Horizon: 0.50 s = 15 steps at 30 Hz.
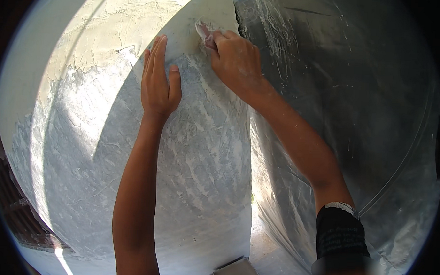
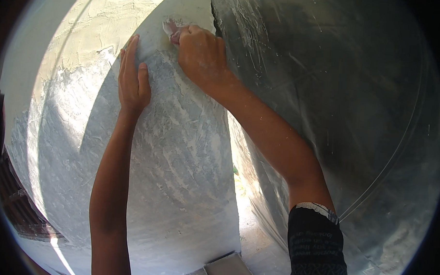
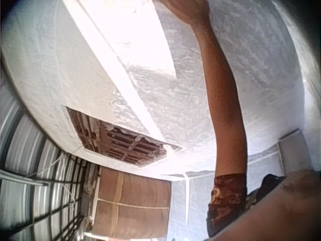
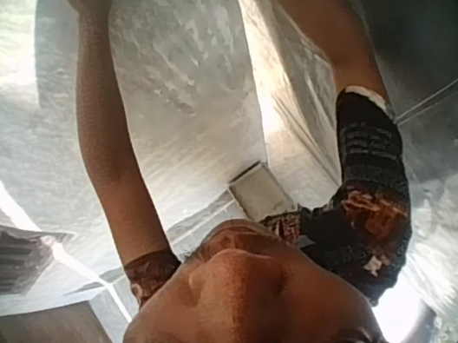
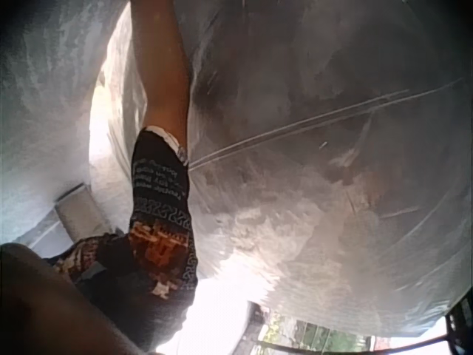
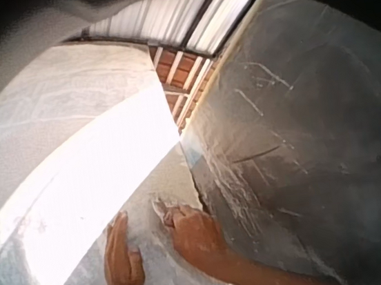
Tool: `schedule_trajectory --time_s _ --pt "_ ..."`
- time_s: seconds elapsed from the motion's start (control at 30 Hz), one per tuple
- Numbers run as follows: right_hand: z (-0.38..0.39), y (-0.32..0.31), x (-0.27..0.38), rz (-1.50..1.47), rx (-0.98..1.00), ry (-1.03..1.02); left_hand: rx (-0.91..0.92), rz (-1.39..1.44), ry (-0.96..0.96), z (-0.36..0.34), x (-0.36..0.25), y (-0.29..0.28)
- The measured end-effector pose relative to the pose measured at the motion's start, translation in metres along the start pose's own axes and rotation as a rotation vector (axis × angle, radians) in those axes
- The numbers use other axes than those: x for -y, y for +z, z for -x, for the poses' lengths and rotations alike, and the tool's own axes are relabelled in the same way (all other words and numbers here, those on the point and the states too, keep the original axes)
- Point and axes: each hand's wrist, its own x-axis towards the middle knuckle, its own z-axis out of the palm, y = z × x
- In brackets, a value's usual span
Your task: The person applies or scrapes plaster on an outdoor wall and around a window frame using a putty knife.
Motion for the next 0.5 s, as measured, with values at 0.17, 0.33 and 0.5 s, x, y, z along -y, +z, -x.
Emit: schedule_trajectory --time_s 0.17,0.33,0.5 --pt "-0.039 0.006 -0.050 0.227 -0.043 0.009 -0.001 0.002 0.004 -0.005 -0.005 0.008" --pt "0.022 0.015 0.002 0.022 0.073 -0.007 0.014 -0.023 -0.019 0.001 0.001 -0.001" --pt "-0.035 -0.003 -0.021 -0.025 -0.071 0.071 0.052 -0.022 -0.016 -0.002 -0.007 0.003"
